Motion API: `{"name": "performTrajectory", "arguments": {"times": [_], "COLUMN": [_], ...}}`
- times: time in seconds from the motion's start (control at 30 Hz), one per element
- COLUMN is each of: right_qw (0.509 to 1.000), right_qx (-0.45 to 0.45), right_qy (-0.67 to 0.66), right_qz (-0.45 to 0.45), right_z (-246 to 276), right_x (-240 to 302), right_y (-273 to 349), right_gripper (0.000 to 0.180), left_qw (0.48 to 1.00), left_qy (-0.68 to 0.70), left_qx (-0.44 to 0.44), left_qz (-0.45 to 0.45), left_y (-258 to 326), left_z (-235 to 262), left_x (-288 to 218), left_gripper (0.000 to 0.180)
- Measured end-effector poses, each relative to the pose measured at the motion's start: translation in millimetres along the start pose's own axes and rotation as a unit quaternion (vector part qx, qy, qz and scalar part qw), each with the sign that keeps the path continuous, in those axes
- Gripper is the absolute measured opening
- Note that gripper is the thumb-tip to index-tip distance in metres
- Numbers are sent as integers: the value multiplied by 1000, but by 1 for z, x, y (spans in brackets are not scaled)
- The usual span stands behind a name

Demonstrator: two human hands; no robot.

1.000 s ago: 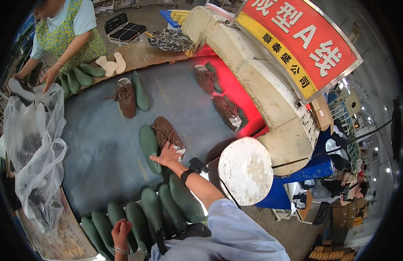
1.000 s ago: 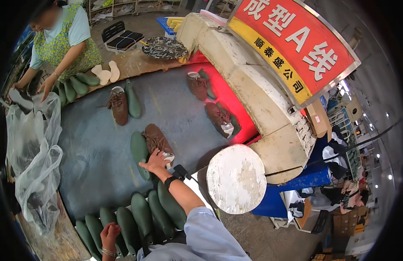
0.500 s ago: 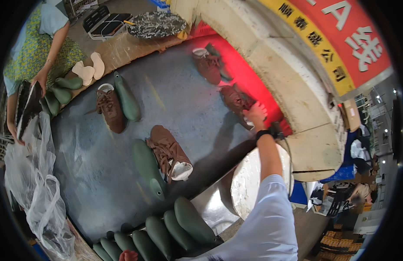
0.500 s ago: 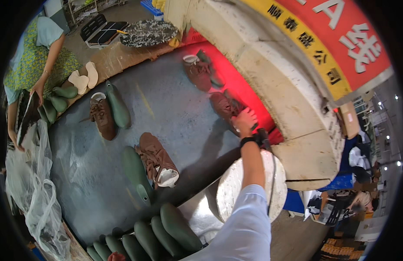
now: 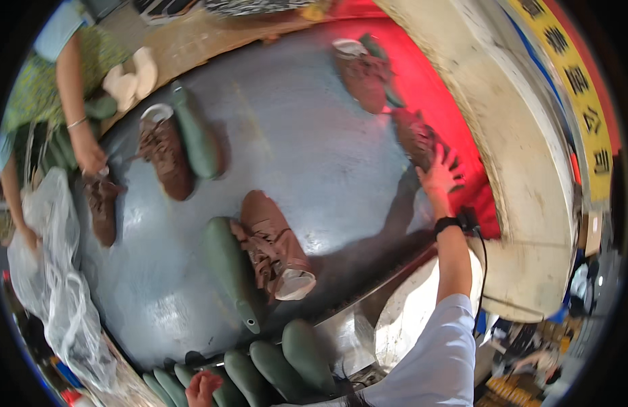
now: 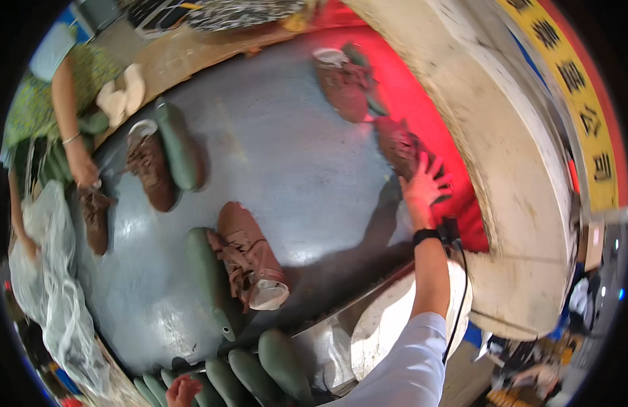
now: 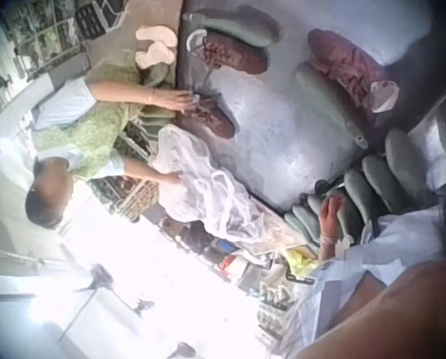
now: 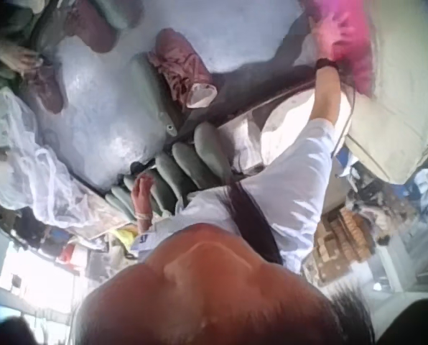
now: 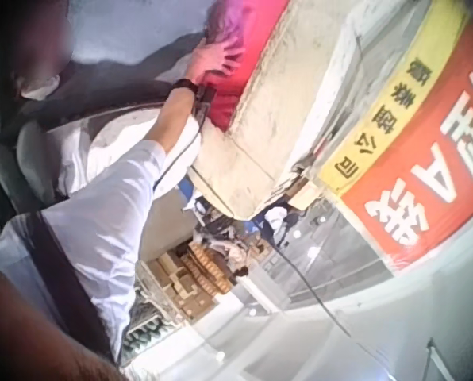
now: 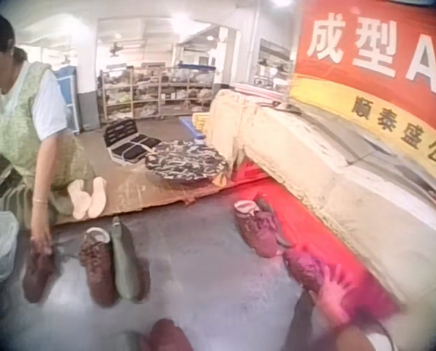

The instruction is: Picking up shoe lasts from a mobile rack and placing them onto a conveyor belt workstation for production.

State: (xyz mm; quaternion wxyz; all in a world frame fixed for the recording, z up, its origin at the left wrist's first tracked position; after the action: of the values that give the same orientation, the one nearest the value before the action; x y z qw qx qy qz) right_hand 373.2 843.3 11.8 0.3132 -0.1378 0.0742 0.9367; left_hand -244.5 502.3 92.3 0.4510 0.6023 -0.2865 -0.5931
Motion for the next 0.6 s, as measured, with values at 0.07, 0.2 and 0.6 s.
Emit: {"name": "performTrajectory", "arguments": {"times": [0.07,0.2,0.6], "right_qw": [998,807,628], "right_qx": [-36,-119,71], "right_qy": [16,-245,-75], "right_qz": [52,523,772], "right_z": [20,90,89], "right_x": [26,152,213], "right_y": [13,177,304], "right_gripper": [97,83,34], "left_qw": [998,998,994], "left_qy": [-18,19,90], "left_qx": [-64,-49,-57], "left_qz": [-18,-27,-30], "left_y": [-11,-12,-1], "left_z": [5,2,43], "left_x": [0,-11,24], "left_gripper": [27,28,26]}}
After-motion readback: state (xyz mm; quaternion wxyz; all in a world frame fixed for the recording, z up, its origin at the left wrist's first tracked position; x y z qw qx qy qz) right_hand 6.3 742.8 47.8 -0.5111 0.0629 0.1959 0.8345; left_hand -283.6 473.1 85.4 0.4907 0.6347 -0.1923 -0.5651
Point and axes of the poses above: each hand's wrist, its own y-axis away from the middle knuckle, its own z-axis out of the back of the hand, x = y × z, the point moved 4 cm from there along -y, towards the middle knuckle, and after that the axes turned 8 degrees about z, right-handed, at the moved point
